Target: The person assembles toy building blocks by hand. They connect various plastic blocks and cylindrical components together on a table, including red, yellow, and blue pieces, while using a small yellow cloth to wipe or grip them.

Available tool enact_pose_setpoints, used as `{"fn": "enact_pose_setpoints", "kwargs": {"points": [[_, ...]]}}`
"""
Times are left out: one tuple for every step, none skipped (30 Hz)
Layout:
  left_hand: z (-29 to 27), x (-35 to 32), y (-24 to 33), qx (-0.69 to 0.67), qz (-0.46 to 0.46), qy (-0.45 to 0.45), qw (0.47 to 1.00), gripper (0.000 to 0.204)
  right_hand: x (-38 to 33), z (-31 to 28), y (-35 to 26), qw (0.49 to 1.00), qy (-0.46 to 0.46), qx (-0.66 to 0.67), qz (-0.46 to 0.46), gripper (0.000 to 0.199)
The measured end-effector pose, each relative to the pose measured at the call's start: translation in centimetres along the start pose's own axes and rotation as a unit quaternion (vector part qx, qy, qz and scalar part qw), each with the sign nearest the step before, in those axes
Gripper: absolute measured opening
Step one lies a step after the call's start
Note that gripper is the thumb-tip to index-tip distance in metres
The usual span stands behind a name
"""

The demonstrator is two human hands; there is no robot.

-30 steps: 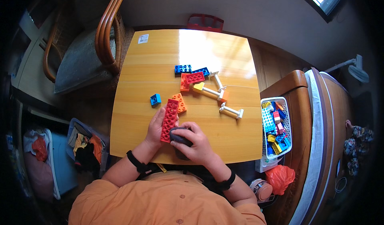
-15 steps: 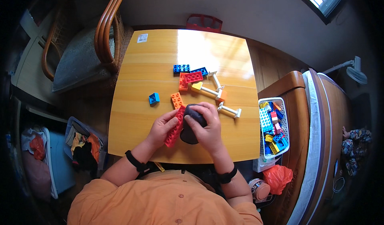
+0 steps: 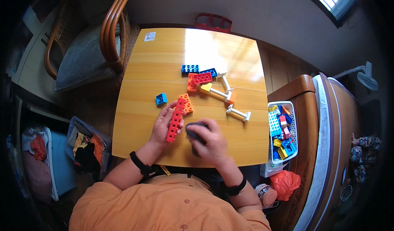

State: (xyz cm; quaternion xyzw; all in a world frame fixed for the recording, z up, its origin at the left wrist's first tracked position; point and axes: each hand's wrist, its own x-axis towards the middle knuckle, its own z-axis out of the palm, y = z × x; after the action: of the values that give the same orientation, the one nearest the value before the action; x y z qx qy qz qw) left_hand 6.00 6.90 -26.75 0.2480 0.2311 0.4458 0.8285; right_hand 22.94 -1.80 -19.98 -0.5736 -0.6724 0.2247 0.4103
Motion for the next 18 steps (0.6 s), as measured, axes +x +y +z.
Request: {"fn": "enact_pose_setpoints", "kwargs": {"points": [[0.0, -0.1, 0.2, -0.015, -0.011, -0.003, 1.0, 0.043, 0.2, -0.5, 0.5, 0.999, -0.001, -0.053, 0.006, 0.036], [0.1, -0.1, 0.2, -0.016, -0.01, -0.003, 1.0, 0.043, 0.3, -1.0, 1.0, 0.994, -0.003, -0.106, 0.011, 0.039], [0.1, -0.1, 0.3, -0.019, -0.006, -0.019, 1.0, 0.043, 0.0, -1.5, 1.1, 0.989, -0.047, -0.143, 0.016, 0.053], [0.2, -0.2, 0.3, -0.022, -0.003, -0.034, 0.999, 0.043, -0.2, -1.9, 1.2, 0.982, -0.097, -0.158, 0.018, 0.064], [0.3, -0.2, 0.4, -0.023, -0.003, -0.034, 0.999, 0.043, -0.4, -2.1, 1.1, 0.978, -0.119, -0.169, 0.001, 0.067], [0.6, -0.3, 0.5, -0.014, -0.009, -0.027, 0.999, 0.044, -0.6, -2.3, 1.1, 0.973, -0.141, -0.18, -0.015, 0.07], [0.7, -0.3, 0.5, -0.005, -0.015, -0.02, 1.0, 0.045, -0.8, -2.3, 1.4, 0.974, -0.137, -0.176, -0.021, 0.066], [0.6, -0.3, 0.5, -0.005, -0.015, -0.02, 1.0, 0.045, -0.9, -2.2, 2.2, 0.974, -0.138, -0.176, -0.021, 0.066], [0.6, -0.3, 0.5, -0.002, -0.029, -0.015, 0.999, 0.046, -0.8, -2.2, 2.9, 0.982, -0.117, -0.15, -0.009, 0.063], [0.6, -0.2, 0.4, 0.002, -0.043, -0.011, 0.999, 0.047, -0.7, -2.3, 3.4, 0.988, -0.095, -0.123, 0.002, 0.061], [0.6, -0.2, 0.3, 0.003, -0.044, -0.012, 0.999, 0.047, -0.4, -2.2, 3.7, 0.997, -0.052, -0.055, 0.018, 0.057], [0.4, -0.2, 0.2, 0.008, -0.041, -0.018, 0.999, 0.046, 0.0, -2.1, 3.1, 0.999, -0.005, -0.02, 0.03, 0.057], [0.3, -0.2, 0.1, 0.013, -0.039, -0.024, 0.999, 0.046, 0.6, -2.2, 2.0, 0.999, 0.02, 0.008, 0.027, 0.057], [0.2, -0.2, 0.1, 0.014, -0.04, -0.024, 0.999, 0.046, 1.2, -2.2, 1.0, 0.998, 0.044, 0.036, 0.022, 0.057], [0.2, -0.3, 0.0, 0.017, -0.034, -0.019, 0.999, 0.044, 1.6, -2.0, 0.1, 0.998, 0.039, 0.043, -0.01, 0.057], [0.2, -0.2, -0.1, 0.019, -0.029, -0.016, 0.999, 0.041, 1.9, -1.6, -0.5, 0.997, 0.036, 0.048, -0.043, 0.057], [-0.1, -0.3, -0.7, 0.027, -0.018, -0.03, 0.999, 0.04, 1.9, -0.5, -0.6, 0.997, 0.008, 0.054, -0.061, 0.055], [-0.1, -0.4, -0.9, 0.034, -0.007, -0.045, 0.998, 0.039, 1.8, 0.5, -1.0, 0.996, -0.007, 0.0, -0.089, 0.051]]}}
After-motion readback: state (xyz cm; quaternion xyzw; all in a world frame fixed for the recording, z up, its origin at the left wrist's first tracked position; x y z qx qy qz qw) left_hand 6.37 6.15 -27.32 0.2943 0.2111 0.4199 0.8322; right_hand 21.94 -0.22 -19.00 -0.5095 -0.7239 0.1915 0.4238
